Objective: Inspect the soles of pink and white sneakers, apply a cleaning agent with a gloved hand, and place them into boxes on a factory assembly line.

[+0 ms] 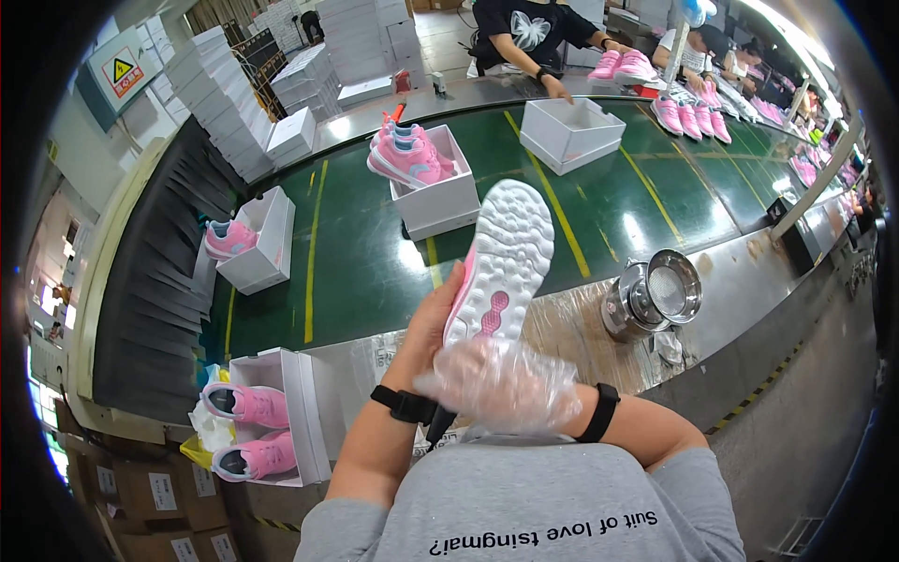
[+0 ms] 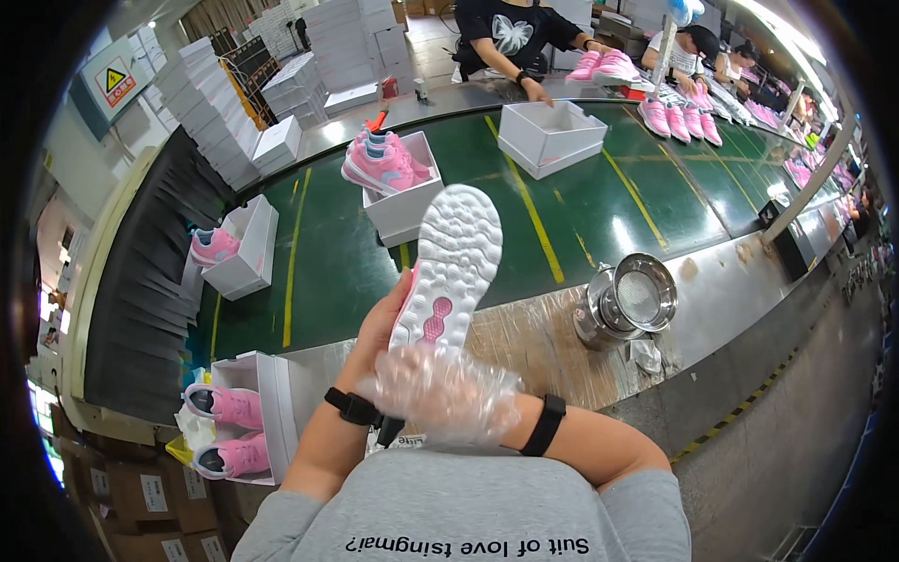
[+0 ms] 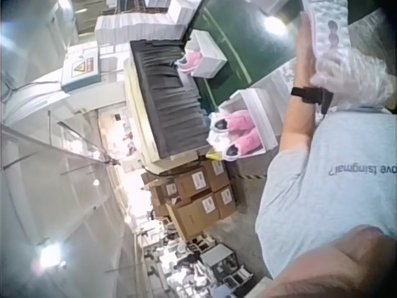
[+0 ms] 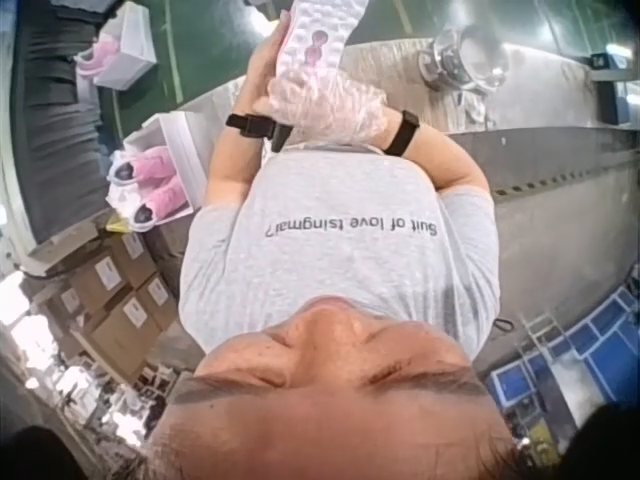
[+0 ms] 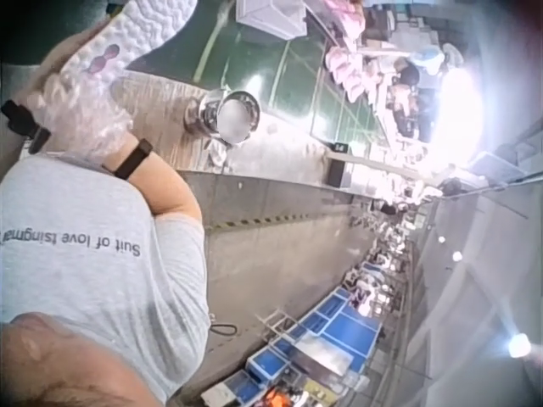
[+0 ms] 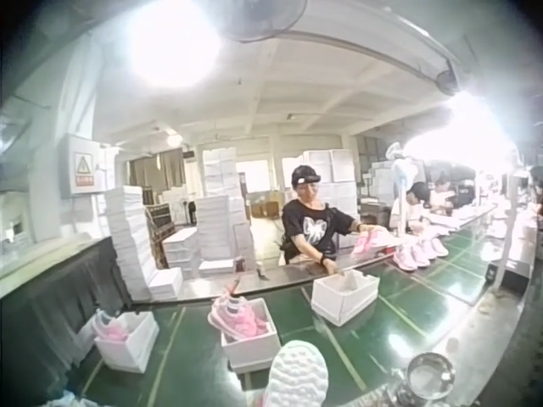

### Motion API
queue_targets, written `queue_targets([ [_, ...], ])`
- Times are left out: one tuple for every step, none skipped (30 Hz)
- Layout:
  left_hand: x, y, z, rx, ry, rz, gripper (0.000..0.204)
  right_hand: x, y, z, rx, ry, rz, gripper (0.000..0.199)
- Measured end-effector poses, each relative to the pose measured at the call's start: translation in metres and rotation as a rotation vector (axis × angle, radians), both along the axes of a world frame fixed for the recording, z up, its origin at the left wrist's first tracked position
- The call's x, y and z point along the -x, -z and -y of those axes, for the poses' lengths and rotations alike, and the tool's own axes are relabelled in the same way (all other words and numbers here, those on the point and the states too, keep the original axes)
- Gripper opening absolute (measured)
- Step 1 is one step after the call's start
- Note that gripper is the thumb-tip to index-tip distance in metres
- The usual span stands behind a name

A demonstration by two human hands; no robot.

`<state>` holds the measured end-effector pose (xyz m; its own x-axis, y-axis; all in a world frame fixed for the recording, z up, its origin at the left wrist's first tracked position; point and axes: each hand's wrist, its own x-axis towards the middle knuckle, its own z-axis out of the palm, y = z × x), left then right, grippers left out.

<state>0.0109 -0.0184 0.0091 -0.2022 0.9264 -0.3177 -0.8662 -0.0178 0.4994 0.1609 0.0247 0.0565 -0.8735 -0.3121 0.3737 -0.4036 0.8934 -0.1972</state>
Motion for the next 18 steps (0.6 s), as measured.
queue_targets([
  [0.007,0.000,0.001,0.001,-0.011,-0.003,0.052,-0.003,0.008,0.001,0.001,-0.011,-0.003,0.033],
  [0.014,0.003,0.000,-0.047,-0.072,-0.027,0.053,-0.012,0.017,-0.006,0.097,-0.060,0.049,0.035],
  [0.019,0.005,0.002,-0.096,-0.133,-0.051,0.055,-0.023,0.025,-0.013,0.192,-0.109,0.102,0.038],
  [0.023,0.001,0.004,-0.101,-0.126,0.055,0.051,-0.035,0.033,-0.023,0.050,0.024,0.086,0.040],
  [0.027,-0.002,0.007,-0.104,-0.141,0.053,0.051,-0.044,0.041,-0.034,-0.088,0.141,0.070,0.043],
  [0.029,-0.004,0.008,-0.114,-0.141,0.022,0.051,-0.057,0.043,-0.048,-0.099,0.217,-0.024,0.043],
  [0.029,-0.006,0.011,-0.120,-0.145,-0.012,0.050,-0.057,0.032,-0.049,-0.099,0.212,-0.023,0.043],
  [0.032,-0.003,0.014,-0.129,-0.120,0.011,0.050,-0.056,0.013,-0.049,-0.021,0.298,-0.052,0.047],
  [0.031,-0.001,0.018,-0.127,-0.123,0.014,0.050,-0.055,-0.004,-0.047,0.058,0.385,-0.081,0.051],
  [0.030,-0.001,0.019,-0.139,-0.120,0.003,0.049,-0.048,-0.017,-0.038,0.111,0.382,-0.157,0.048],
  [0.026,-0.003,0.013,-0.159,-0.096,-0.010,0.048,-0.043,-0.015,-0.029,0.099,0.407,-0.167,0.048],
  [0.023,0.002,0.008,-0.164,-0.068,-0.007,0.049,-0.038,-0.008,-0.020,-0.036,0.319,-0.239,0.047],
  [0.015,0.000,0.006,-0.174,-0.042,-0.017,0.049,-0.033,-0.006,-0.014,-0.170,0.230,-0.309,0.045],
  [0.010,-0.001,0.005,-0.153,-0.030,-0.049,0.049,-0.026,-0.012,-0.014,-0.064,0.122,-0.187,0.042],
  [0.005,-0.001,0.005,-0.134,-0.018,-0.082,0.049,-0.025,-0.010,-0.025,-0.072,0.151,-0.199,0.042],
  [0.008,0.003,0.010,-0.062,-0.005,-0.187,0.051,-0.023,-0.008,-0.038,-0.158,0.234,-0.214,0.040],
  [0.009,0.008,0.019,-0.065,-0.002,-0.199,0.051,-0.022,-0.010,-0.048,-0.235,0.308,-0.220,0.038],
  [0.011,0.012,0.027,-0.053,0.037,-0.150,0.051,-0.018,-0.018,-0.061,-0.220,0.386,-0.192,0.031],
])
